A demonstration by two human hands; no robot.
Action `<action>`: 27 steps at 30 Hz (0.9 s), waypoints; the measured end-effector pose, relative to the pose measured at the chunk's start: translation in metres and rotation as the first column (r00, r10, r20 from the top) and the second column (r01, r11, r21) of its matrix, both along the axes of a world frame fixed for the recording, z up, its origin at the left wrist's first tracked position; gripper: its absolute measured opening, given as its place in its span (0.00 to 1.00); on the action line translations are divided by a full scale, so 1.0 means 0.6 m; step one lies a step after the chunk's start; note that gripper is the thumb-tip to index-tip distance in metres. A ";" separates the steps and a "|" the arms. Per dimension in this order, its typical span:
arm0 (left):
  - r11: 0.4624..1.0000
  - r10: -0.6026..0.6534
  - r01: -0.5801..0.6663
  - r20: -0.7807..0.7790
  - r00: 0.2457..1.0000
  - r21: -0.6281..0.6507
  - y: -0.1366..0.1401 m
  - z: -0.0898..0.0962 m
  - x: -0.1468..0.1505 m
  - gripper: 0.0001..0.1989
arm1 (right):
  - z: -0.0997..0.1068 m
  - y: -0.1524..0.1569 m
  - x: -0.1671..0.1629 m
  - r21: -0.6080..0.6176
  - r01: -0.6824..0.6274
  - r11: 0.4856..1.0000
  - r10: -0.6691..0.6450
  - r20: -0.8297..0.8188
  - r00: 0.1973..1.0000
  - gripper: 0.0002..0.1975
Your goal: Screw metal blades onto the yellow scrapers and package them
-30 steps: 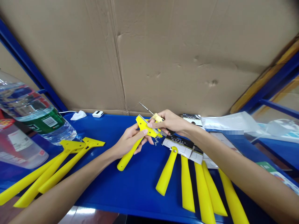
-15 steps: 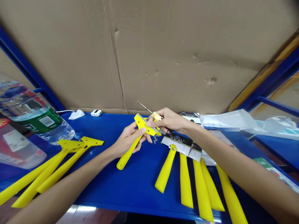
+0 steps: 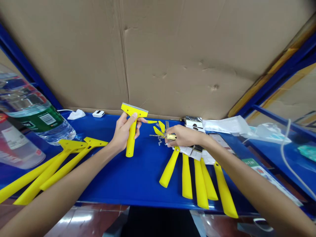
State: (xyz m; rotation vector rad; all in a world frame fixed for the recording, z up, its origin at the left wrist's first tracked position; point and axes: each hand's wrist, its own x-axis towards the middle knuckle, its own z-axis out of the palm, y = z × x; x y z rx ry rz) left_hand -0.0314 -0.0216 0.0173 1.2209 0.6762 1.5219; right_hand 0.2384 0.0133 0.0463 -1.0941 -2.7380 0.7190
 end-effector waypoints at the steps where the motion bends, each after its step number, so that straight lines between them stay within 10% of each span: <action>1: 1.000 0.006 -0.006 0.009 1.000 -0.003 0.001 0.000 -0.001 0.15 | -0.005 -0.004 -0.001 -0.001 -0.001 1.000 0.001 0.024 1.000 0.03; 27: 0.999 0.011 -0.009 0.057 0.998 -0.038 0.024 -0.012 -0.022 0.17 | -0.042 0.016 -0.055 -0.003 -0.131 0.991 0.131 0.022 0.991 0.02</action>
